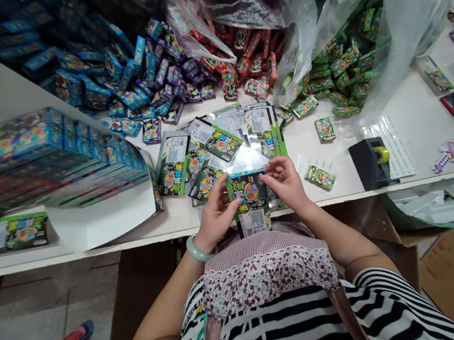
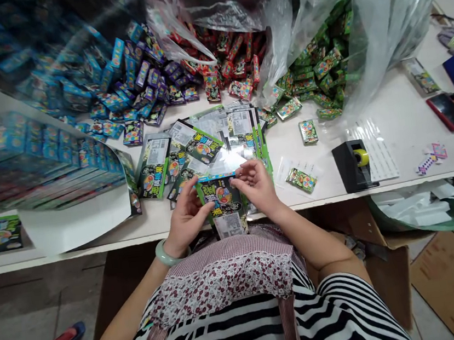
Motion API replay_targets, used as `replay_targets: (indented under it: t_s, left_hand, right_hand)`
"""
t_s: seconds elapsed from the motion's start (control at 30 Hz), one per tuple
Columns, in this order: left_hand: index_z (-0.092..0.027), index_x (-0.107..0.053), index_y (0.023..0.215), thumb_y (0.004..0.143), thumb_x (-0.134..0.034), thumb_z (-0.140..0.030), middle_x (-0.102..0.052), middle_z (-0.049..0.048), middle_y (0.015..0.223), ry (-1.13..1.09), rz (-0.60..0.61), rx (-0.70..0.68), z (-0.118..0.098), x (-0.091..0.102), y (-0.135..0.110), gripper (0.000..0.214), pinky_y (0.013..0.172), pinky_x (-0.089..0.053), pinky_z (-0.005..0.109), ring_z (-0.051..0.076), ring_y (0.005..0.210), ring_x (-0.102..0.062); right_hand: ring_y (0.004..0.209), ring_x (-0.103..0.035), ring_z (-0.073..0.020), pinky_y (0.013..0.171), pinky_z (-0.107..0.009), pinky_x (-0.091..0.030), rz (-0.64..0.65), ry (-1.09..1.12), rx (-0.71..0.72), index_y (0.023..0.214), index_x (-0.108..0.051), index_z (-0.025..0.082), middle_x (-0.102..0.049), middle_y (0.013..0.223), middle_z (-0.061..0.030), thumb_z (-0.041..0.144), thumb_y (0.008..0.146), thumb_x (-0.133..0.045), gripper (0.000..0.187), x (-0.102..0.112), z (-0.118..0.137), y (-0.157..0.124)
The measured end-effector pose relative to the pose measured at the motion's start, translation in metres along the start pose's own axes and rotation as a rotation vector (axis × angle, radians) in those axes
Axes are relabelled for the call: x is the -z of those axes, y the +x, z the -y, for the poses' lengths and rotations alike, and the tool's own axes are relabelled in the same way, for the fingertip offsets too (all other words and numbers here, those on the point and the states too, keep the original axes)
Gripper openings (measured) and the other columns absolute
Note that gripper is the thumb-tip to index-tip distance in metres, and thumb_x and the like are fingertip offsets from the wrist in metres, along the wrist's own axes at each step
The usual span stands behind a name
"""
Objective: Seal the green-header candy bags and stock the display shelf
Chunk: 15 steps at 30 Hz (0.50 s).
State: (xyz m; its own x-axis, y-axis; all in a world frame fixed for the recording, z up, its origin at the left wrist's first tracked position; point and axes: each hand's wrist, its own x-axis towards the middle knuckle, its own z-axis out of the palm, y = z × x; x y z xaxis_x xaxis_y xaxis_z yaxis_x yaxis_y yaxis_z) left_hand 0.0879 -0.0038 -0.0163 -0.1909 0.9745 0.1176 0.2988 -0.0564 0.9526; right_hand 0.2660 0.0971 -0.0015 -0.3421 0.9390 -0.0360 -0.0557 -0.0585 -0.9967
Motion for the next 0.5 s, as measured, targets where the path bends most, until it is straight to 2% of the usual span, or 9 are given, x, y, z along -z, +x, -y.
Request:
replay_targets:
  t_s: [0.1, 0.2, 0.3, 0.4, 0.5]
  left_hand:
    - [-0.028, -0.042, 0.14, 0.092, -0.06, -0.041, -0.064, 0.0097, 0.121, -0.063, -0.009, 0.009, -0.003, 0.0, 0.006, 0.053, 0.091, -0.058, 0.038, 0.021, 0.108, -0.067]
    - [-0.023, -0.058, 0.116, 0.094, -0.058, -0.041, -0.068, 0.0082, 0.113, -0.064, -0.133, 0.008, -0.008, -0.001, 0.014, 0.029, 0.095, -0.056, 0.041, 0.021, 0.106, -0.067]
    - [-0.02, -0.062, 0.088, 0.093, -0.061, -0.038, -0.073, 0.0062, 0.099, -0.116, -0.274, -0.031, -0.015, -0.002, 0.024, 0.019, 0.095, -0.055, 0.04, 0.019, 0.098, -0.069]
    - [-0.021, -0.064, 0.092, 0.089, -0.068, -0.036, -0.075, 0.0045, 0.095, -0.218, -0.283, -0.046, -0.022, -0.002, 0.031, 0.016, 0.086, -0.058, 0.034, 0.017, 0.091, -0.071]
    - [-0.022, -0.068, 0.102, 0.088, -0.07, -0.034, -0.076, 0.0047, 0.096, -0.223, -0.242, -0.044, -0.026, 0.002, 0.032, 0.019, 0.083, -0.058, 0.03, 0.016, 0.09, -0.072]
  right_hand:
    - [0.089, -0.067, -0.0167, 0.086, -0.035, -0.057, -0.032, -0.037, 0.054, 0.104, -0.055, 0.027, -0.068, 0.098, -0.0022, 0.039, 0.08, -0.069, 0.03, -0.005, -0.006, -0.004]
    - [0.086, -0.066, -0.017, 0.084, -0.036, -0.056, 0.09, -0.188, 0.109, 0.099, -0.064, 0.025, -0.069, 0.096, -0.0034, 0.038, 0.088, -0.061, 0.017, -0.004, -0.002, -0.001]
    - [0.089, -0.066, -0.0182, 0.083, -0.037, -0.055, 0.2, -0.259, 0.115, 0.088, -0.067, 0.024, -0.07, 0.093, -0.004, 0.038, 0.089, -0.059, 0.016, 0.001, 0.01, 0.008]
    - [0.098, -0.065, -0.0192, 0.084, -0.036, -0.055, 0.212, -0.205, 0.069, 0.084, -0.065, 0.023, -0.069, 0.098, -0.0048, 0.038, 0.084, -0.065, 0.015, 0.006, 0.02, 0.017]
    - [0.088, -0.065, -0.0167, 0.072, -0.032, -0.055, 0.226, -0.144, 0.032, 0.1, -0.062, 0.025, -0.067, 0.093, -0.0023, 0.037, 0.08, -0.069, 0.024, 0.008, 0.025, 0.02]
